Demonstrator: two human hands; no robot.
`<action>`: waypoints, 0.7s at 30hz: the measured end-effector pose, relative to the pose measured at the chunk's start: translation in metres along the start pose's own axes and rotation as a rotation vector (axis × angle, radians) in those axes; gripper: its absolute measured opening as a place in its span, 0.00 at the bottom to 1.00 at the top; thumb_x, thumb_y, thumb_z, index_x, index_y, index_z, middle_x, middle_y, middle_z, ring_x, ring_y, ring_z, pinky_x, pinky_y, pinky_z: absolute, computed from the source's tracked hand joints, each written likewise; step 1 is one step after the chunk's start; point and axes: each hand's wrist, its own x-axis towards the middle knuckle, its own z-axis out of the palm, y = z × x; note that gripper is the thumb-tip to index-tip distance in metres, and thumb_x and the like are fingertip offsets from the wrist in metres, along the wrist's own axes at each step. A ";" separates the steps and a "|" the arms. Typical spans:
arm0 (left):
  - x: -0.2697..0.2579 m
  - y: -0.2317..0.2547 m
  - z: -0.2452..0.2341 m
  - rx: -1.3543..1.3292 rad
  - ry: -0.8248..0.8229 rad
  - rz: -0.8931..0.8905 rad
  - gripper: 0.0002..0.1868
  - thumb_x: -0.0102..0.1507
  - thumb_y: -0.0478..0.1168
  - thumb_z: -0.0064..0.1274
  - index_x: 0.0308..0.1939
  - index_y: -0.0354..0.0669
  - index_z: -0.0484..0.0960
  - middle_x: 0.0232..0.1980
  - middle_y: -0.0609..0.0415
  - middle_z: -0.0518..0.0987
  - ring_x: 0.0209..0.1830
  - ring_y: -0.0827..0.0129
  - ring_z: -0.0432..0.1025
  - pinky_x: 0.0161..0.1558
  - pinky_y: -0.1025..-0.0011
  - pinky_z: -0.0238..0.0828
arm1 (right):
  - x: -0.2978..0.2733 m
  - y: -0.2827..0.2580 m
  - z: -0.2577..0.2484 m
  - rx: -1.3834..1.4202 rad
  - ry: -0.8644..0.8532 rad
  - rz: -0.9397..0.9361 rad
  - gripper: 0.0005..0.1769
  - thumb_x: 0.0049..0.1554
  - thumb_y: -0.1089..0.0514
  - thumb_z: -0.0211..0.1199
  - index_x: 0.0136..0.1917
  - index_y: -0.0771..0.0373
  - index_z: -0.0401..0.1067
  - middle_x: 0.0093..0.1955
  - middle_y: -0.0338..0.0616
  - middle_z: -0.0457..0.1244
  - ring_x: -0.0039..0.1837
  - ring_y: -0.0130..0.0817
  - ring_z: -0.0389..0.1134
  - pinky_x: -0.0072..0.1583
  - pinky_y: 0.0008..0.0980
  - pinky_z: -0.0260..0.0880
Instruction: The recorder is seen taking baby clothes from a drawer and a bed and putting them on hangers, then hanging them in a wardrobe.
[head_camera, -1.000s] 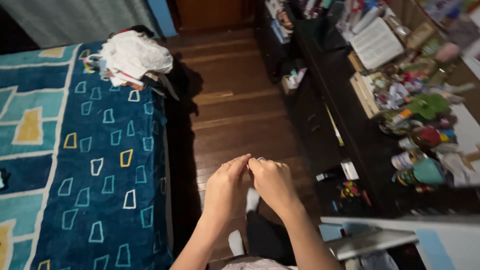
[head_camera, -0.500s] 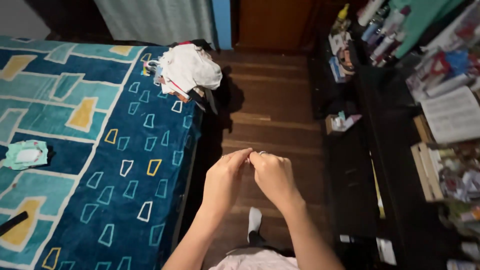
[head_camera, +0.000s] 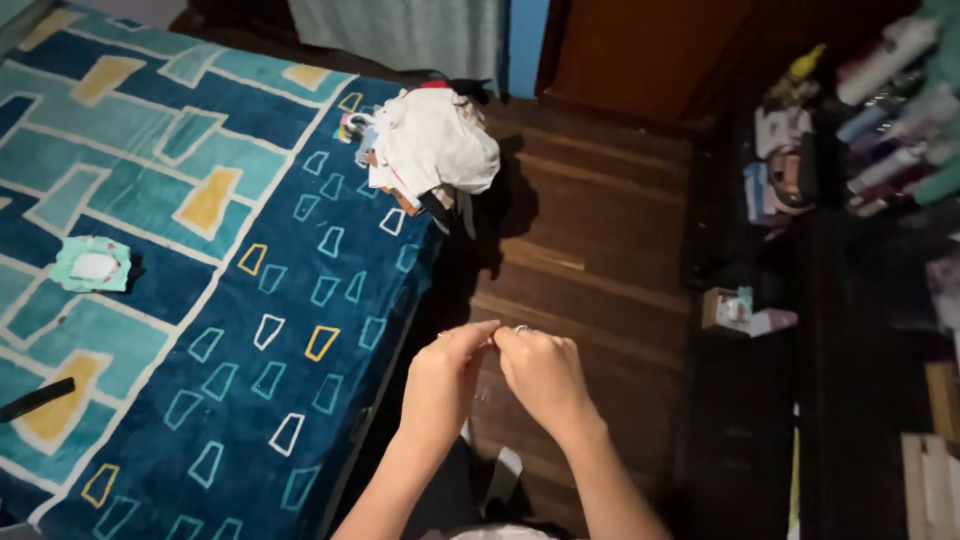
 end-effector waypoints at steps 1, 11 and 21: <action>0.009 -0.005 0.002 0.005 0.002 -0.011 0.17 0.60 0.29 0.55 0.52 0.42 0.84 0.47 0.47 0.85 0.46 0.57 0.82 0.46 0.67 0.78 | 0.007 0.006 0.005 0.008 -0.008 -0.002 0.04 0.53 0.64 0.61 0.37 0.63 0.75 0.34 0.49 0.69 0.38 0.47 0.72 0.39 0.44 0.71; 0.118 -0.057 0.015 -0.042 -0.054 0.014 0.14 0.61 0.29 0.58 0.50 0.41 0.84 0.46 0.47 0.86 0.47 0.56 0.81 0.48 0.66 0.78 | 0.105 0.053 0.031 -0.019 -0.054 0.065 0.03 0.56 0.63 0.61 0.45 0.62 0.74 0.38 0.48 0.69 0.42 0.47 0.73 0.43 0.43 0.73; 0.246 -0.110 -0.002 0.155 0.042 0.086 0.38 0.55 0.41 0.68 0.68 0.36 0.72 0.75 0.29 0.60 0.74 0.36 0.58 0.70 0.54 0.58 | 0.234 0.075 0.041 0.020 -0.108 0.126 0.32 0.56 0.57 0.65 0.73 0.59 0.65 0.74 0.46 0.60 0.65 0.51 0.68 0.60 0.47 0.70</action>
